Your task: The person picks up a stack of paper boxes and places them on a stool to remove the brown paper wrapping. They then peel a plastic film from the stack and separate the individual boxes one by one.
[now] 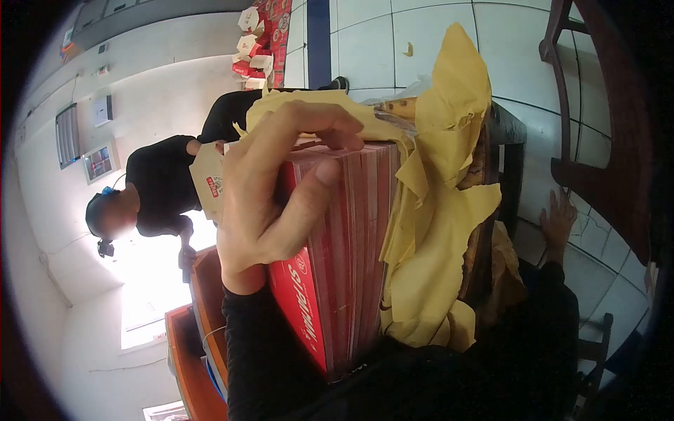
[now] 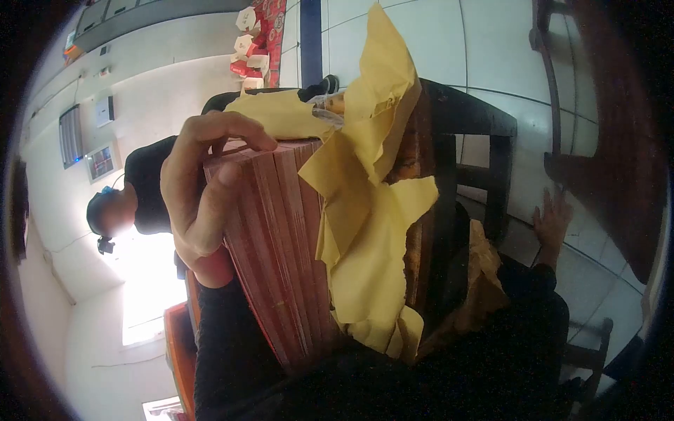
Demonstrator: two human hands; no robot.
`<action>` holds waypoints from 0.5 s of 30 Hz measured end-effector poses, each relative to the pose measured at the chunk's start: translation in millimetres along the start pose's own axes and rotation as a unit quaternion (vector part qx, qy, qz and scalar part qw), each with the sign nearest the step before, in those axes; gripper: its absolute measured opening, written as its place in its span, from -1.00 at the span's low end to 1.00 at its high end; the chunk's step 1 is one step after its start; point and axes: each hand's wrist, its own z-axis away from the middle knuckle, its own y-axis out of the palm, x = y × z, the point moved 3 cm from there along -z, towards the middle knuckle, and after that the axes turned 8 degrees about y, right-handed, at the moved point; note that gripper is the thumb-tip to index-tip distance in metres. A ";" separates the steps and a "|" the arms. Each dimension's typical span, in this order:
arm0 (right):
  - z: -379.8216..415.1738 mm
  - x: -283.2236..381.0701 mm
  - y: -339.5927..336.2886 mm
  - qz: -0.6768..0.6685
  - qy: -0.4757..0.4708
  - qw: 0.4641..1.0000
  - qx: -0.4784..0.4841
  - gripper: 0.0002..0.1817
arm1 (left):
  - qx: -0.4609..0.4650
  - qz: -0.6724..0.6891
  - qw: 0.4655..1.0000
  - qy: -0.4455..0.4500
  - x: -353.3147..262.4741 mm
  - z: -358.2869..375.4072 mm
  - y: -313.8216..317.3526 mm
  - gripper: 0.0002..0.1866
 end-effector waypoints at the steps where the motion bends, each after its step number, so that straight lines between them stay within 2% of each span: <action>1: 0.5 -0.6 0.3 0.000 0.001 1.000 0.004 -0.37 | -0.028 0.018 0.999 -0.004 0.3 1.2 0.4 -0.72; 5: -2.3 3.6 -11.0 0.024 0.014 0.998 0.050 -0.34 | -0.105 0.061 0.992 -0.023 3.2 8.7 -4.1 -0.63; 8: -0.6 3.9 -9.8 0.008 -0.008 1.000 -0.022 -0.32 | -0.126 0.019 0.992 0.007 3.5 8.9 -9.0 -0.55; 15: -0.2 4.6 -10.4 0.008 -0.017 0.999 -0.038 -0.31 | -0.157 0.007 0.987 0.037 -0.5 10.2 -8.1 -0.58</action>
